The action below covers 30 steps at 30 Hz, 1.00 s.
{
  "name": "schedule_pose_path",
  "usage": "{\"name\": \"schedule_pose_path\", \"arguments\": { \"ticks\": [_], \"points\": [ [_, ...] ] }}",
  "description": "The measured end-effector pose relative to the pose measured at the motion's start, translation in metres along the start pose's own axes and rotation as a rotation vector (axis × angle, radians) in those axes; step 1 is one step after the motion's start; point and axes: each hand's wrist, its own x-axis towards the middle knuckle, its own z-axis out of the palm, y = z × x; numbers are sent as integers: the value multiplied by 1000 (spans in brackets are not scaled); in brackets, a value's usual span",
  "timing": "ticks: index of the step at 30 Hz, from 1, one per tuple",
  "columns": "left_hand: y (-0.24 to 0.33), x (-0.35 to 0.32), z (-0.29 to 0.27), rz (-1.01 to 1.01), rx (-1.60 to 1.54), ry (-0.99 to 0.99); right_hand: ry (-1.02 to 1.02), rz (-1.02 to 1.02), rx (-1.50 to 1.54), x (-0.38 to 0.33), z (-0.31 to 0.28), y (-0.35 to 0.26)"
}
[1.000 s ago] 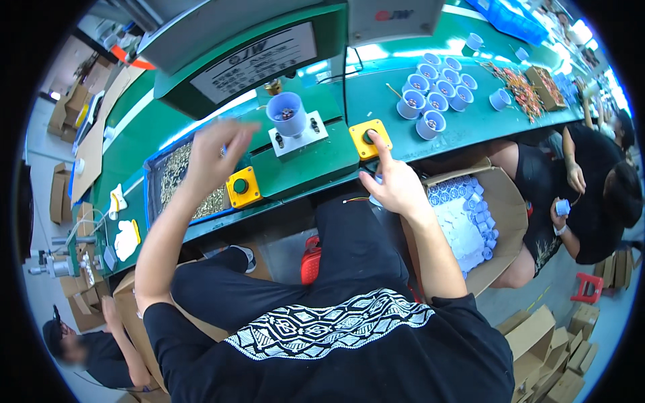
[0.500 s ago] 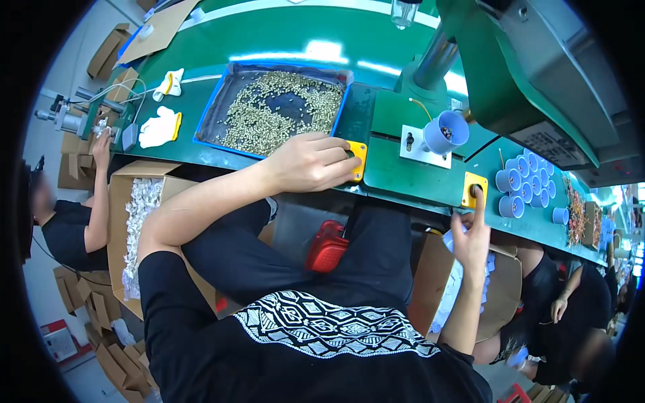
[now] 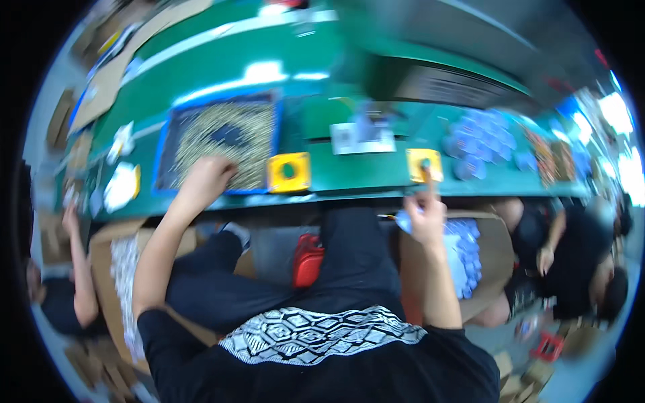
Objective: Manually assembling and inspecting small electronic components using an assembly press machine.
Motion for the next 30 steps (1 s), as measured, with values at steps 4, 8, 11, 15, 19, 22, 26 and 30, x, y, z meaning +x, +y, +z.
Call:
{"name": "schedule_pose_path", "arguments": {
  "ticks": [4,8,11,15,19,22,26,30],
  "points": [
    [7,-9,-5,-21,-117,100,-13,-17,45,2,8,-22],
    [6,3,1,-6,-83,39,-22,-5,46,-1,-2,-24],
    [17,14,-1,-19,-83,52,-20,-16,56,-3,-11,-30],
    [18,11,-6,-110,-105,56,-74,-36,59,-1,-12,-40],
    [22,19,-1,-3,-106,153,-68,-205,50,18,-19,-73],
    [14,16,6,100,-71,244,-73,-282,118,47,-31,-113],
    [14,16,1,164,-28,318,-116,-197,-181,104,-30,-167],
    [16,18,-2,183,-19,308,-185,-328,-338,123,-27,-172]
  ]
}}
